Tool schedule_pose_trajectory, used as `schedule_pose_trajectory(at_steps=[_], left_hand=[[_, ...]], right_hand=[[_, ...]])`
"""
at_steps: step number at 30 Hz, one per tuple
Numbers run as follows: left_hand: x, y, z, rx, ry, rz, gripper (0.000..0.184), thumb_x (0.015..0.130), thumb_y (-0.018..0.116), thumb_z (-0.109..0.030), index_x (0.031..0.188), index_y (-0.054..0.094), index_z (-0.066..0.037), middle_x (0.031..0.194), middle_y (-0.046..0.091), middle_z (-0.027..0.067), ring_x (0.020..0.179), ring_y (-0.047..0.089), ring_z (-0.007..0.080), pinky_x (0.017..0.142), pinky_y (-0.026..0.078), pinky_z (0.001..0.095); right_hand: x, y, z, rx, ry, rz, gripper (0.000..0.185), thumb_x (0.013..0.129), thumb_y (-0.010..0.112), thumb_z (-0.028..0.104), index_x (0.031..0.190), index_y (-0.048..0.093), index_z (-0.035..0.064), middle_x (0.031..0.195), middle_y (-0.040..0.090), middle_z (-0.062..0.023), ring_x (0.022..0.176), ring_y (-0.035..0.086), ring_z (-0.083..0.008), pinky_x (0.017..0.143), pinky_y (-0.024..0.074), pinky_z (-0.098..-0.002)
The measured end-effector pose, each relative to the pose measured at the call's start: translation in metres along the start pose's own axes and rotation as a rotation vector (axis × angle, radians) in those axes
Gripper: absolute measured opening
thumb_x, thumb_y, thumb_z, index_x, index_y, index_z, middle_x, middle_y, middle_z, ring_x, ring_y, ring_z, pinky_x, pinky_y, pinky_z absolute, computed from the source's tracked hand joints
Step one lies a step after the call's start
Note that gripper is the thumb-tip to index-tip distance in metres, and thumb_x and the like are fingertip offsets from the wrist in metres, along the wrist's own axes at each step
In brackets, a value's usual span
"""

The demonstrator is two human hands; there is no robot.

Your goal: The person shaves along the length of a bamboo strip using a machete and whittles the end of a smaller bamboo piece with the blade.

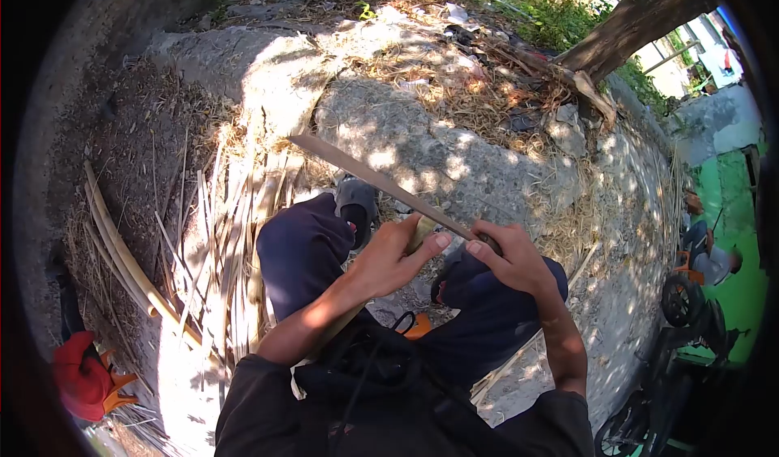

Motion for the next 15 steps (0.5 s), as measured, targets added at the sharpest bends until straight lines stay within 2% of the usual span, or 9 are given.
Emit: schedule_pose_trajectory(at_steps=[4, 6, 7, 9, 10, 12, 15], left_hand=[[-0.003, -0.002, 0.002, 0.042, -0.009, 0.008, 0.057, 0.105, 0.060, -0.045, 0.107, 0.064, 0.011, 0.062, 0.056, 0.0160, 0.057, 0.056, 0.0229, 0.055, 0.041, 0.0418], [-0.002, 0.003, 0.009, -0.041, 0.116, -0.050, 0.065, 0.108, 0.048, -0.054, 0.112, 0.064, 0.009, 0.060, 0.050, 0.0134, 0.058, 0.051, 0.0222, 0.058, 0.040, 0.0393], [-0.002, -0.001, 0.009, -0.045, 0.116, -0.049, 0.065, 0.108, 0.048, -0.054, 0.112, 0.064, 0.009, 0.060, 0.050, 0.0134, 0.058, 0.051, 0.0222, 0.058, 0.040, 0.0393], [-0.004, -0.007, 0.009, -0.400, -0.206, 0.242, 0.071, 0.110, 0.033, -0.060, 0.120, 0.061, 0.004, 0.068, 0.048, 0.0066, 0.061, 0.042, 0.0168, 0.060, 0.037, 0.0338], [-0.005, -0.008, 0.002, -0.403, -0.207, 0.245, 0.071, 0.110, 0.033, -0.060, 0.120, 0.061, 0.004, 0.068, 0.048, 0.0066, 0.061, 0.042, 0.0168, 0.060, 0.037, 0.0338], [-0.007, -0.007, -0.008, -0.579, -0.244, 0.300, 0.073, 0.110, 0.023, -0.063, 0.128, 0.057, -0.001, 0.080, 0.043, -0.0003, 0.067, 0.034, 0.0122, 0.062, 0.033, 0.0291], [-0.005, -0.008, -0.008, -0.666, -0.147, 0.409, 0.066, 0.112, 0.025, -0.060, 0.132, 0.055, -0.004, 0.089, 0.041, -0.0025, 0.072, 0.034, 0.0089, 0.063, 0.032, 0.0275]], right_hand=[[0.003, 0.002, -0.009, -0.050, -0.017, 0.030, 0.032, 0.095, 0.071, 0.036, 0.101, 0.066, 0.0046, 0.063, 0.054, -0.0143, 0.058, 0.058, -0.0338, 0.058, 0.0430, -0.0408], [0.001, 0.005, -0.012, -0.135, -0.105, -0.081, 0.033, 0.092, 0.074, 0.036, 0.101, 0.065, 0.0056, 0.064, 0.055, -0.0141, 0.060, 0.059, -0.0329, 0.059, 0.0443, -0.0407], [0.000, 0.005, -0.012, -0.137, -0.102, -0.080, 0.033, 0.092, 0.074, 0.036, 0.101, 0.065, 0.0056, 0.064, 0.055, -0.0141, 0.060, 0.059, -0.0329, 0.059, 0.0443, -0.0407], [-0.004, 0.004, -0.011, -0.170, -0.102, -0.160, 0.034, 0.089, 0.076, 0.036, 0.101, 0.064, 0.0062, 0.063, 0.053, -0.0129, 0.059, 0.059, -0.0320, 0.058, 0.0446, -0.0393], [-0.005, 0.004, -0.011, -0.171, -0.098, -0.159, 0.034, 0.089, 0.076, 0.036, 0.101, 0.064, 0.0062, 0.063, 0.053, -0.0129, 0.059, 0.059, -0.0320, 0.058, 0.0446, -0.0393], [-0.008, 0.003, -0.012, -0.079, -0.127, -0.169, 0.039, 0.092, 0.076, 0.042, 0.103, 0.065, 0.0065, 0.064, 0.058, -0.0129, 0.060, 0.064, -0.0323, 0.058, 0.0464, -0.0404], [-0.011, 0.000, -0.013, -0.016, -0.105, -0.166, 0.037, 0.093, 0.075, 0.039, 0.102, 0.064, 0.0048, 0.061, 0.054, -0.0096, 0.056, 0.058, -0.0308, 0.056, 0.0444, -0.0382]])
Point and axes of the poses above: each hand's wrist, its own x-axis towards the middle knuckle, its own y-axis out of the palm, z = x × y, the point moved 2 cm from there along x, towards the middle knuckle
